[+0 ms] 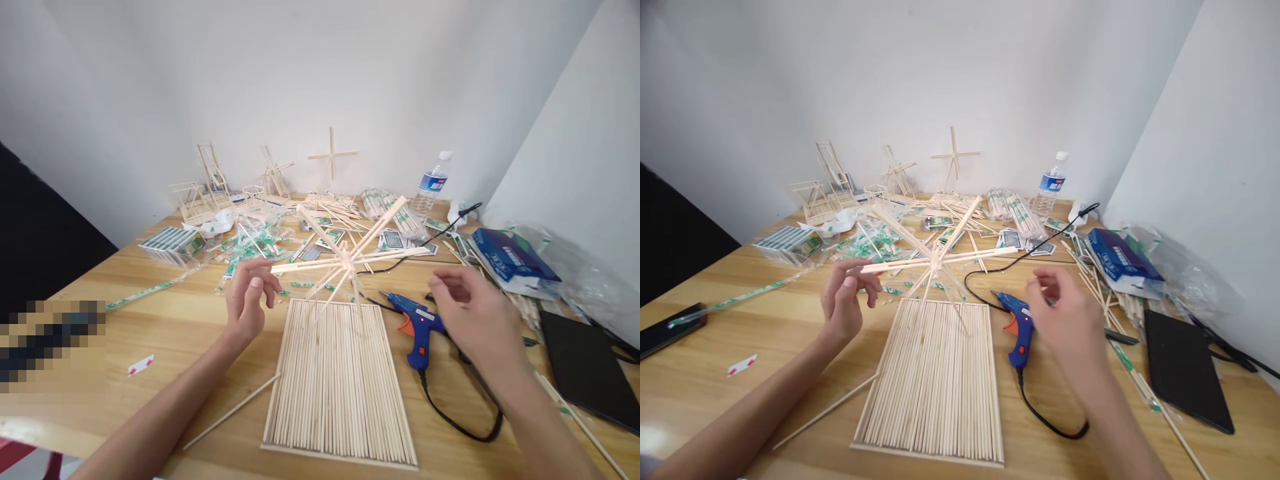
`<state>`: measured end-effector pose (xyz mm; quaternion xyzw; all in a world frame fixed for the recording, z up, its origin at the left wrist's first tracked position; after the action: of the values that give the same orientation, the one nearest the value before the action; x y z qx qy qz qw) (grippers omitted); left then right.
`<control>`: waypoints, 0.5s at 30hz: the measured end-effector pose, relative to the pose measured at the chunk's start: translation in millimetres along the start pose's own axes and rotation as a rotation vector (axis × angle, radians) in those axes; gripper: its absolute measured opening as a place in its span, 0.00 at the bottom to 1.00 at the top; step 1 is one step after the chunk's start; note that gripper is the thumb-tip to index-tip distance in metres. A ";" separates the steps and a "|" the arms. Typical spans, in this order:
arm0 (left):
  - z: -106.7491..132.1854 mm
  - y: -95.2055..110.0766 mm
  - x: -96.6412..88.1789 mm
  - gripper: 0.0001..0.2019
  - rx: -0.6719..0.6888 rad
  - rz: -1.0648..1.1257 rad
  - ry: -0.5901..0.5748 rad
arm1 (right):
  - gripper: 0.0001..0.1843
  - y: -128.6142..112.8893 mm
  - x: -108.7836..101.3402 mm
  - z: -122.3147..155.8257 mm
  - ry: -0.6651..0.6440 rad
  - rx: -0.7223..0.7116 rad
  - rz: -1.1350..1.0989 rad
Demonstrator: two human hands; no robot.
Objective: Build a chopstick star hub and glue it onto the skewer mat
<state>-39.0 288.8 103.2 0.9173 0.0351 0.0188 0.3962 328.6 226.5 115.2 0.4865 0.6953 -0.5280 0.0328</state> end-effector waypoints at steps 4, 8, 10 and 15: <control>4.3 -6.0 6.7 0.13 -0.035 -0.027 -0.055 | 0.12 45.2 -44.8 -32.2 -0.007 0.061 0.222; 6.0 -7.4 10.9 0.11 -0.028 -0.039 -0.105 | 0.25 106.7 -101.7 -40.1 0.108 0.361 0.422; 6.6 -5.5 12.4 0.11 0.000 -0.060 -0.124 | 0.29 137.4 -120.6 -35.3 0.133 0.552 0.492; 8.3 -3.6 16.3 0.12 0.037 -0.140 -0.173 | 0.27 186.8 -126.8 -28.1 0.117 0.666 0.465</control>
<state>-22.4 286.6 95.0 0.9180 0.0652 -0.0889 0.3810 541.0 160.8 67.3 0.6439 0.3586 -0.6742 -0.0476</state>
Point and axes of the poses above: each hand's wrist, its own z-axis away from the middle knuckle, its own x-axis out of the palm, y = z × x, the point moved 8 cm from there along -z, towards the middle knuckle
